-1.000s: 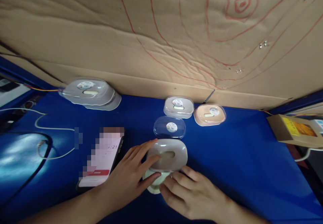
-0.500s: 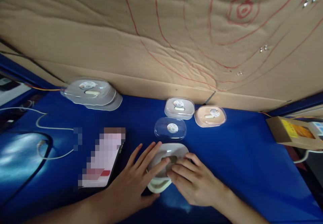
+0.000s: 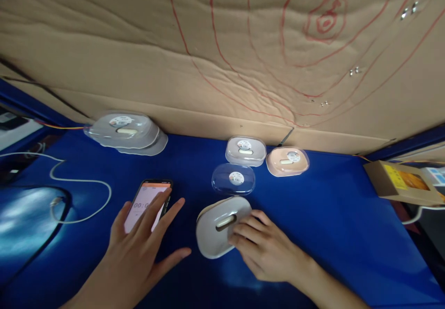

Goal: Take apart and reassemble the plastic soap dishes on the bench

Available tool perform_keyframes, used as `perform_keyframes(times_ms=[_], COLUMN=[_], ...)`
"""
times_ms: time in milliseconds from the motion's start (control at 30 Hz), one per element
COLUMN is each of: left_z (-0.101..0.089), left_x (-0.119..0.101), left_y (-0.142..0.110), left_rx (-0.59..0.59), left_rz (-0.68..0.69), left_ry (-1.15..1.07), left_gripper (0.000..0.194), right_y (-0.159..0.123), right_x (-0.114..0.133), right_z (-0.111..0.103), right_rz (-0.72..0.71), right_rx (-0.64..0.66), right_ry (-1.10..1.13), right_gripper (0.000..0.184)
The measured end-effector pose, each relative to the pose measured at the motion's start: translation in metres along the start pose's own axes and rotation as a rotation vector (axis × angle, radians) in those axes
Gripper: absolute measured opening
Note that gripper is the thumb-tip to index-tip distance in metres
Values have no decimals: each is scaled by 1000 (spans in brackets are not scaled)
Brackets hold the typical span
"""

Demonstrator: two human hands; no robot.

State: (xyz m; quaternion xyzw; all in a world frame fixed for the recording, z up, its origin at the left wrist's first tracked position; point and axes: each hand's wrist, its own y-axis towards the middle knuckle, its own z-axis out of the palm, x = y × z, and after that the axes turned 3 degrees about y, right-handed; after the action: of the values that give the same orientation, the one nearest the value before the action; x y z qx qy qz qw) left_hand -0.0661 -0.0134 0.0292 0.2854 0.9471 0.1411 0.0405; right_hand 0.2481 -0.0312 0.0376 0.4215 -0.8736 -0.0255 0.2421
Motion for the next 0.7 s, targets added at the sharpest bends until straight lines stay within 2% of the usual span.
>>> perform_keyframes(times_ms=[200, 267, 367, 467, 600, 700], left_z=[5, 5, 6, 10, 17, 23], left_x=[-4, -12, -27, -41, -49, -48], left_y=[-8, -5, 4, 17, 29, 29], left_rx=[-6, -31, -57, -23, 109, 131], left_rz=[-20, 34, 168, 244, 209, 177], left_ry=[-33, -67, -158, -228, -316, -425], left_gripper=[76, 77, 89, 100, 91, 80], right_y=[1, 2, 3, 3, -1, -2], right_x=[1, 2, 2, 2, 0, -1], right_z=[1, 1, -1, -1, 2, 4], right_rz=[4, 3, -5, -16, -15, -13], right_rx=[-8, -4, -1, -1, -1, -1], right_ry=[-29, -21, -11, -16, -17, -3], right_gripper=[29, 29, 30, 32, 30, 29])
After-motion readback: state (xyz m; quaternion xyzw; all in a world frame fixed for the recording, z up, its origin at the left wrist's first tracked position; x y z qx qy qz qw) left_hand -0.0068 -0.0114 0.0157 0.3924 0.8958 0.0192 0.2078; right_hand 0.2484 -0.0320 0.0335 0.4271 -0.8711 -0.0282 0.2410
